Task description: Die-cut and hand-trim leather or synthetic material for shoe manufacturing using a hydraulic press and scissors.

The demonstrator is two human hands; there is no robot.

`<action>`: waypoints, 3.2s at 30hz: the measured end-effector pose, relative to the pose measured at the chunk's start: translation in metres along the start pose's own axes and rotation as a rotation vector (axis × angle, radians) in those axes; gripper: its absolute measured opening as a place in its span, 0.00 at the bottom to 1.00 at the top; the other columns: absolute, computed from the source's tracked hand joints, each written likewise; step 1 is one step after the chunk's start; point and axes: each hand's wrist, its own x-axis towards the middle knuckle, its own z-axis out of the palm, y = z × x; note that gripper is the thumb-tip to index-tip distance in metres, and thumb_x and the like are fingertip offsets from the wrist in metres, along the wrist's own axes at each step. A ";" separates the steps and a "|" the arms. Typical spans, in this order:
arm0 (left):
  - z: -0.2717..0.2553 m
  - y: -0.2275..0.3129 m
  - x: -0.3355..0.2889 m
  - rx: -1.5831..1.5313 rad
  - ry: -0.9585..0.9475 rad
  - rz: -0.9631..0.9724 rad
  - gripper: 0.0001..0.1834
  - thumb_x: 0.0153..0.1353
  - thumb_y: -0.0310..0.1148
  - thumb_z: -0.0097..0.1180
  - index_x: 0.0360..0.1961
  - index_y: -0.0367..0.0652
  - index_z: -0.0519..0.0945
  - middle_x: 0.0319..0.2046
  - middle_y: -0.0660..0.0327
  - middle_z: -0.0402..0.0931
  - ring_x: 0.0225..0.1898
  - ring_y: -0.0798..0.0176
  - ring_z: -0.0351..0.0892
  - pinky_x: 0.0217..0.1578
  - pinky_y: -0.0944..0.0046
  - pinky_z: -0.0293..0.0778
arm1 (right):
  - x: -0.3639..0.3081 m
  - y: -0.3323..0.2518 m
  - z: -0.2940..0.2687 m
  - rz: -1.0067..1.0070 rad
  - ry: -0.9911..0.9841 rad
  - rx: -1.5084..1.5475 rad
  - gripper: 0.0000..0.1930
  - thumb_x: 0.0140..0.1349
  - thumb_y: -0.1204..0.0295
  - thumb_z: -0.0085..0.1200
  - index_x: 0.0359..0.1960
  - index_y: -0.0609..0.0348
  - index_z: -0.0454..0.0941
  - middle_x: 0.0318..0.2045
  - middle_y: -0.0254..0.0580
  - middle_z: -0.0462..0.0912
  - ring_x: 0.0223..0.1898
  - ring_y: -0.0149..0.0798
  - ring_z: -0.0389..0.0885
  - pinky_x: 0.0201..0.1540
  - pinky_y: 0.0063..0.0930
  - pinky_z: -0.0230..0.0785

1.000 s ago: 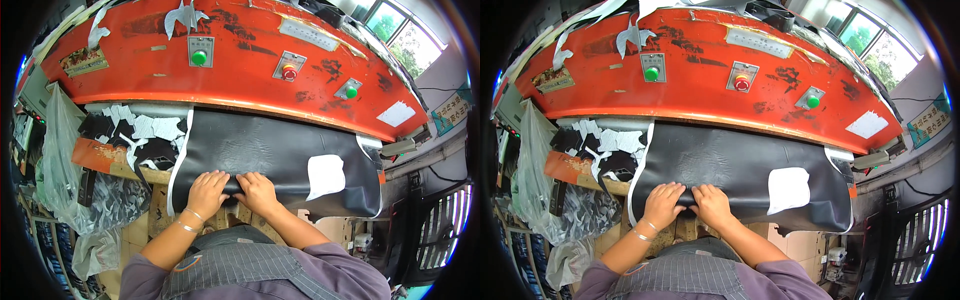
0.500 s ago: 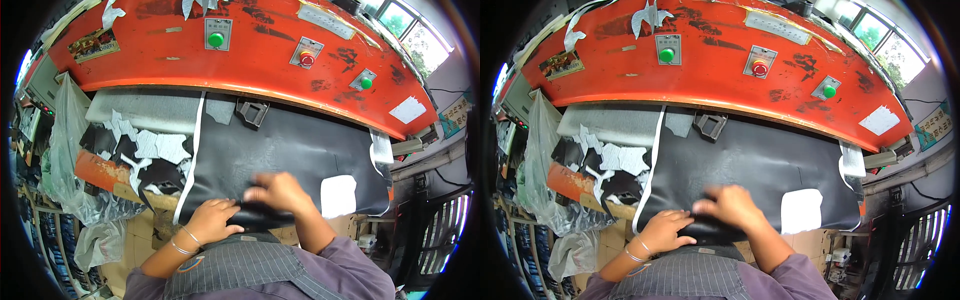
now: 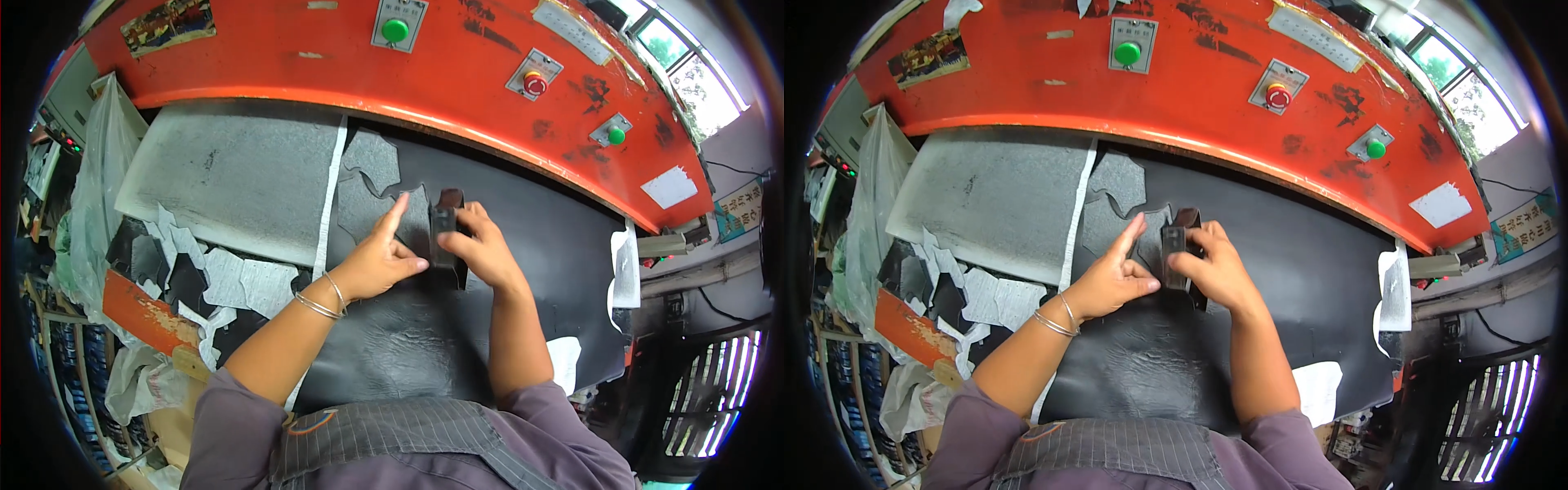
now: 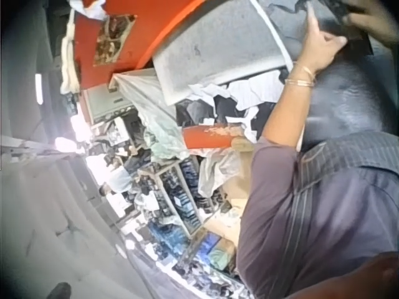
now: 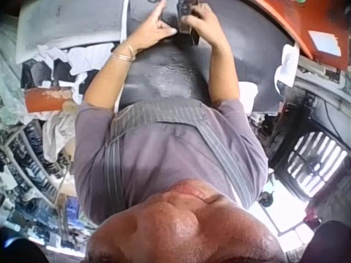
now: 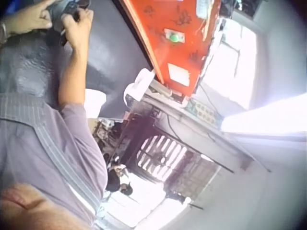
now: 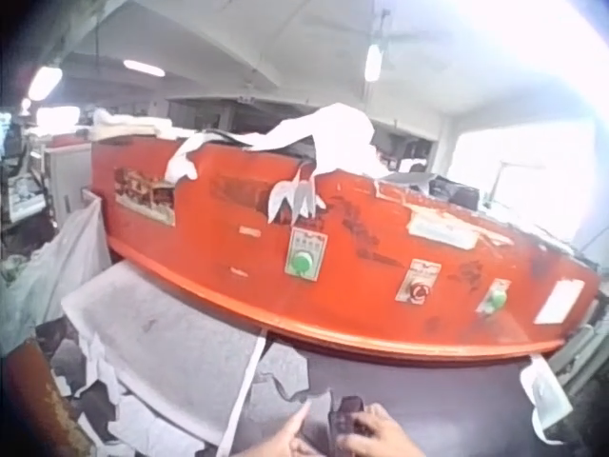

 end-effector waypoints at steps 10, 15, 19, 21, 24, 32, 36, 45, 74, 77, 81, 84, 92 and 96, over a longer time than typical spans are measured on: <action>-0.063 0.012 -0.042 0.504 0.102 -0.059 0.08 0.57 0.33 0.61 0.32 0.39 0.82 0.26 0.60 0.82 0.30 0.67 0.79 0.35 0.65 0.74 | -0.006 -0.027 -0.045 -0.487 -0.356 -0.464 0.14 0.46 0.70 0.60 0.36 0.61 0.81 0.48 0.44 0.72 0.53 0.43 0.69 0.57 0.44 0.61; -0.115 0.058 -0.063 1.453 0.460 0.220 0.20 0.55 0.34 0.62 0.48 0.41 0.76 0.48 0.48 0.77 0.45 0.47 0.78 0.49 0.54 0.72 | 0.073 0.018 -0.049 -1.031 -0.395 -1.097 0.10 0.57 0.73 0.49 0.35 0.53 0.83 0.63 0.28 0.68 0.70 0.34 0.54 0.70 0.48 0.47; -0.079 0.039 0.001 1.055 0.301 0.193 0.23 0.56 0.33 0.60 0.53 0.39 0.72 0.50 0.47 0.76 0.51 0.45 0.75 0.54 0.52 0.69 | 0.100 0.038 -0.048 -1.036 -0.354 -1.172 0.15 0.57 0.74 0.49 0.44 0.44 0.82 0.67 0.33 0.62 0.71 0.41 0.51 0.70 0.48 0.48; -0.068 0.017 0.032 0.921 0.259 0.130 0.27 0.56 0.29 0.56 0.58 0.39 0.67 0.51 0.46 0.75 0.54 0.45 0.73 0.56 0.52 0.67 | 0.092 0.049 -0.030 -0.817 -0.049 -0.937 0.21 0.55 0.75 0.50 0.50 0.43 0.80 0.69 0.40 0.58 0.71 0.41 0.51 0.69 0.47 0.48; -0.048 -0.023 0.075 0.874 0.276 0.125 0.32 0.56 0.26 0.52 0.63 0.37 0.59 0.54 0.47 0.74 0.56 0.47 0.71 0.59 0.52 0.63 | 0.054 0.084 0.018 -0.318 0.234 -0.325 0.38 0.46 0.58 0.64 0.63 0.48 0.67 0.67 0.61 0.55 0.71 0.56 0.48 0.68 0.57 0.41; -0.037 -0.060 0.115 1.070 0.387 0.286 0.38 0.57 0.27 0.46 0.67 0.28 0.48 0.58 0.55 0.72 0.62 0.53 0.67 0.67 0.53 0.50 | 0.086 0.079 0.022 -0.193 0.193 -0.369 0.38 0.53 0.49 0.62 0.62 0.57 0.67 0.62 0.58 0.67 0.69 0.48 0.58 0.69 0.48 0.43; -0.039 -0.051 0.113 1.066 0.392 0.198 0.36 0.57 0.28 0.47 0.67 0.30 0.52 0.57 0.61 0.74 0.62 0.41 0.62 0.67 0.54 0.52 | 0.092 0.079 0.021 -0.193 0.137 -0.320 0.37 0.53 0.51 0.62 0.62 0.57 0.67 0.63 0.56 0.66 0.70 0.47 0.55 0.70 0.47 0.41; -0.039 -0.043 0.113 1.101 0.382 0.270 0.37 0.57 0.28 0.50 0.67 0.34 0.53 0.57 0.59 0.74 0.62 0.42 0.64 0.66 0.56 0.55 | 0.093 0.074 0.011 -0.227 0.123 -0.325 0.37 0.53 0.53 0.62 0.63 0.56 0.66 0.64 0.56 0.65 0.70 0.47 0.54 0.71 0.46 0.38; 0.036 0.015 -0.117 1.163 -0.081 0.282 0.23 0.47 0.43 0.67 0.43 0.41 0.80 0.40 0.60 0.78 0.42 0.55 0.76 0.44 0.58 0.74 | -0.136 -0.025 0.032 -0.525 -0.245 -0.402 0.32 0.46 0.52 0.66 0.47 0.65 0.76 0.42 0.48 0.79 0.44 0.47 0.77 0.49 0.37 0.70; 0.049 0.003 -0.137 1.202 0.064 0.325 0.24 0.45 0.41 0.68 0.42 0.39 0.80 0.39 0.59 0.78 0.42 0.54 0.76 0.44 0.58 0.74 | -0.152 -0.021 0.064 -0.482 -0.092 -0.511 0.23 0.46 0.59 0.65 0.40 0.62 0.78 0.34 0.42 0.77 0.37 0.41 0.76 0.42 0.32 0.72; 0.053 -0.010 -0.133 1.189 0.215 0.470 0.17 0.45 0.37 0.64 0.35 0.39 0.79 0.30 0.59 0.75 0.36 0.55 0.74 0.39 0.57 0.71 | -0.157 -0.019 0.074 -0.504 0.064 -0.536 0.13 0.44 0.68 0.60 0.32 0.61 0.79 0.28 0.40 0.76 0.33 0.40 0.77 0.35 0.29 0.73; 0.055 -0.010 -0.139 1.151 0.220 0.454 0.12 0.46 0.35 0.61 0.31 0.39 0.78 0.28 0.58 0.74 0.33 0.54 0.74 0.38 0.57 0.70 | -0.158 -0.015 0.078 -0.502 0.084 -0.519 0.11 0.43 0.71 0.59 0.30 0.61 0.79 0.27 0.40 0.77 0.31 0.41 0.79 0.30 0.32 0.74; 0.002 -0.009 -0.164 0.720 -0.274 0.012 0.13 0.64 0.37 0.53 0.35 0.40 0.85 0.36 0.55 0.84 0.39 0.56 0.81 0.43 0.62 0.75 | -0.092 -0.024 0.024 -0.153 -0.361 -0.125 0.25 0.56 0.45 0.57 0.40 0.55 0.82 0.28 0.50 0.83 0.35 0.53 0.82 0.41 0.44 0.74; -0.008 0.017 -0.125 0.605 -0.198 0.015 0.13 0.65 0.34 0.52 0.44 0.38 0.81 0.37 0.54 0.81 0.37 0.58 0.80 0.40 0.64 0.74 | 0.046 -0.035 0.028 0.077 0.143 -0.435 0.44 0.55 0.33 0.46 0.64 0.54 0.63 0.61 0.61 0.64 0.63 0.56 0.62 0.52 0.52 0.69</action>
